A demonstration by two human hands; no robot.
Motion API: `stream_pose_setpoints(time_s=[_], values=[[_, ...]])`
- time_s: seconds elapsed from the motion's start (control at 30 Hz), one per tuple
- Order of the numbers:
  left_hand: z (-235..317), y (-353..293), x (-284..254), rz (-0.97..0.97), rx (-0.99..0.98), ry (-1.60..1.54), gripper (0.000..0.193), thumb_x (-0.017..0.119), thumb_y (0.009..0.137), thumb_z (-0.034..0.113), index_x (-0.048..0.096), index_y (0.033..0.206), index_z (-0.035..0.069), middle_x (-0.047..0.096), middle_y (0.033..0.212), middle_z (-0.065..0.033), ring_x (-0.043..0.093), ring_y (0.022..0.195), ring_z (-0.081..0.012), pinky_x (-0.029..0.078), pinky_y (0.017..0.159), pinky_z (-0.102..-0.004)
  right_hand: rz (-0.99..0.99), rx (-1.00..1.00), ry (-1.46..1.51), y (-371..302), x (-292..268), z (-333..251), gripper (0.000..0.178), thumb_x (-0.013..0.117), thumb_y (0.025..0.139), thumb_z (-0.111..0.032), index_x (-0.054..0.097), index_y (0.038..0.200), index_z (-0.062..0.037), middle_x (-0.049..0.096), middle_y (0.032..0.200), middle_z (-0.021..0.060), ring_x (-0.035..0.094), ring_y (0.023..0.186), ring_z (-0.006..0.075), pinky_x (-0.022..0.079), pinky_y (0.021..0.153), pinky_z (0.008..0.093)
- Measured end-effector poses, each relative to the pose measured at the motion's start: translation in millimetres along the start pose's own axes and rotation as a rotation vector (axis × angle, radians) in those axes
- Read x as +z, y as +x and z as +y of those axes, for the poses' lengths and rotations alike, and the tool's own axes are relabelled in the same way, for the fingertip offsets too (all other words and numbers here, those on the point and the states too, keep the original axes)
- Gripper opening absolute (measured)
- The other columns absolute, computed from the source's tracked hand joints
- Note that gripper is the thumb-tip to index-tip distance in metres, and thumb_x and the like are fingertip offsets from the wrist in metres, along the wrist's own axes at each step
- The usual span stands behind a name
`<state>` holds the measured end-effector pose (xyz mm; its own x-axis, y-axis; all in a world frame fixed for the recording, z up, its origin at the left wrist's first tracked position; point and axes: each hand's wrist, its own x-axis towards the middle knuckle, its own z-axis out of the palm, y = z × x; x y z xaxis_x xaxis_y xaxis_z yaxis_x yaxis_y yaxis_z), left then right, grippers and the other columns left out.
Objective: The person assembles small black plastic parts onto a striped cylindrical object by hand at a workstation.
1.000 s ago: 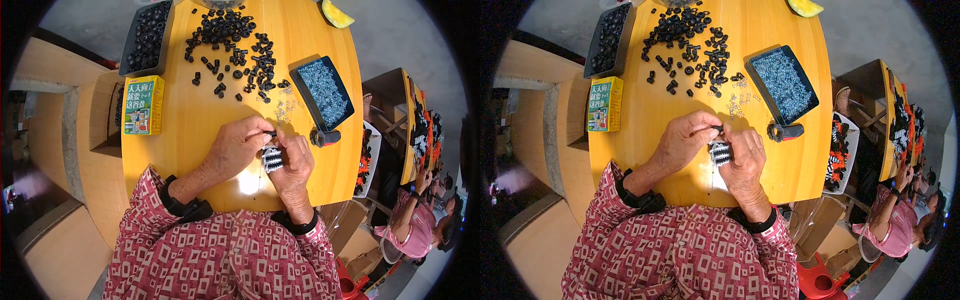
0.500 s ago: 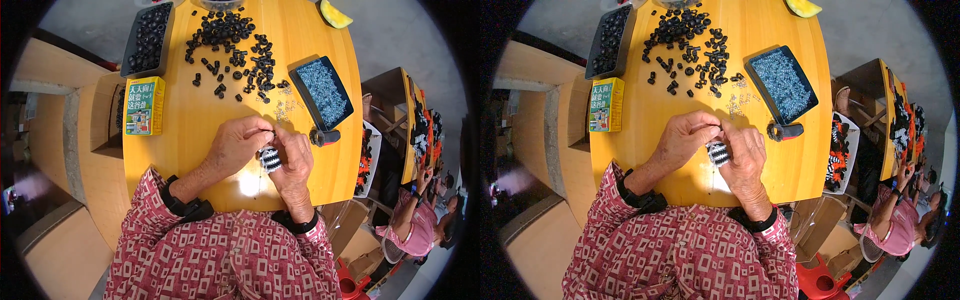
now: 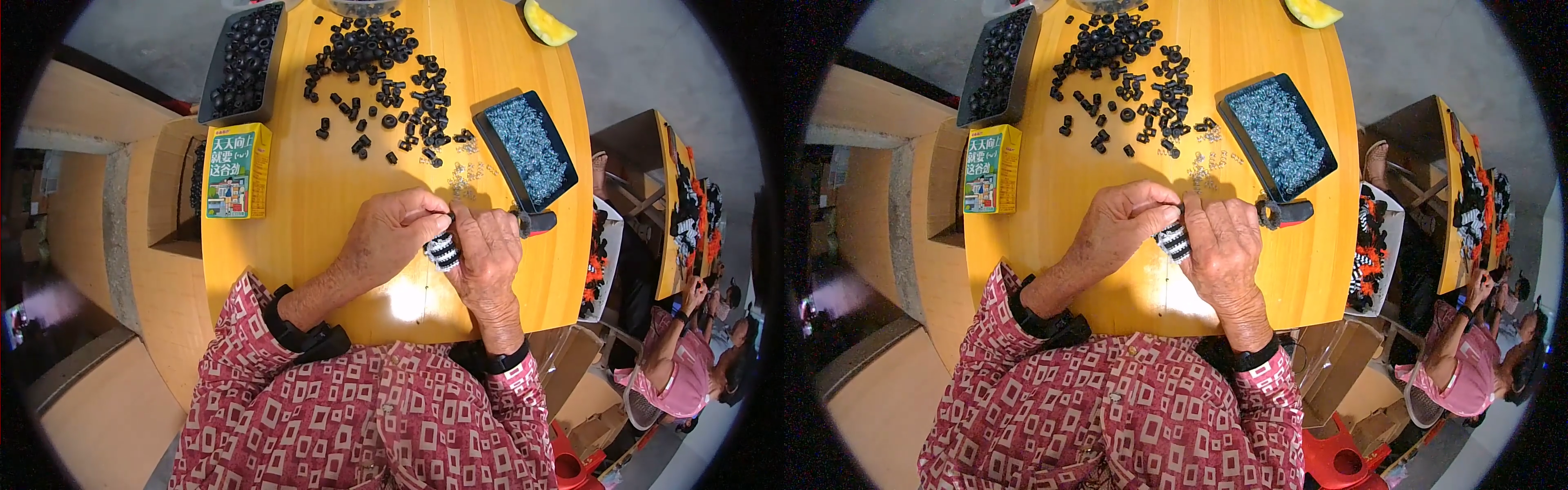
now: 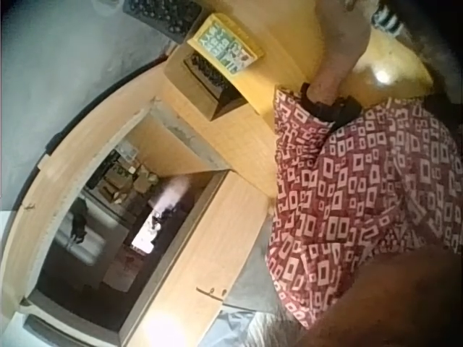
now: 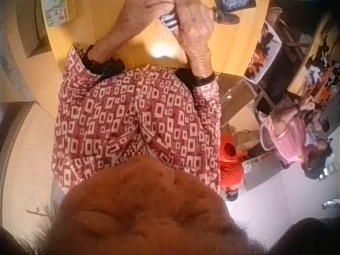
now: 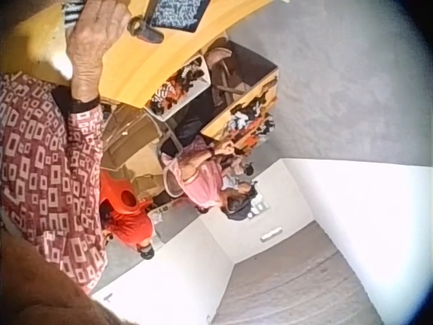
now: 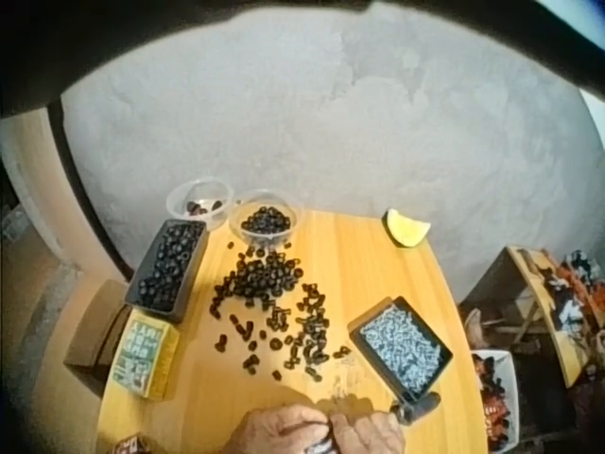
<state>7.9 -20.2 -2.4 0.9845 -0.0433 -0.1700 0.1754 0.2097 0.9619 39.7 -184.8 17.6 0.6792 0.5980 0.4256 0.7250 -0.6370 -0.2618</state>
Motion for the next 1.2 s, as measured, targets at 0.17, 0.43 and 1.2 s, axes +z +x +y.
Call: stream_pose_setpoints(time_s=[0.17,0.43,1.2], values=[[5,0,-3,-0.031,-0.053,0.173,0.016,0.064,0.091,0.010,0.067,0.101,-0.002,0.068,0.082,-0.0025,0.061,0.078,-0.0065,0.050,0.071,-0.0237,-0.002,-0.021,-0.001,0,-6,3,0.040,0.075,0.068,-0.014,0.067,0.105,0.0011,0.060,0.083,0.0118,0.058,0.076,0.0300,0.046,0.072,0.0413],[11,0,-6,-0.074,-0.067,0.266,0.017,0.066,0.090,0.009,0.070,0.102,-0.002,0.070,0.085,-0.0042,0.062,0.080,-0.0070,0.051,0.073,-0.0238,-0.020,-0.019,-0.018,-3,-12,8,0.041,0.075,0.064,-0.013,0.066,0.101,0.0017,0.060,0.081,0.0124,0.058,0.074,0.0308,0.046,0.070,0.0416],[7,-1,-4,-0.041,-0.042,0.340,0.015,0.067,0.089,0.011,0.071,0.098,-0.001,0.070,0.081,-0.0039,0.063,0.077,-0.0079,0.050,0.070,-0.0244,-0.018,-0.026,0.041,1,-6,5,0.021,0.070,0.060,-0.011,0.051,0.068,-0.0081,0.043,0.065,0.0069,0.048,0.063,0.0270,0.037,0.060,0.0388]])
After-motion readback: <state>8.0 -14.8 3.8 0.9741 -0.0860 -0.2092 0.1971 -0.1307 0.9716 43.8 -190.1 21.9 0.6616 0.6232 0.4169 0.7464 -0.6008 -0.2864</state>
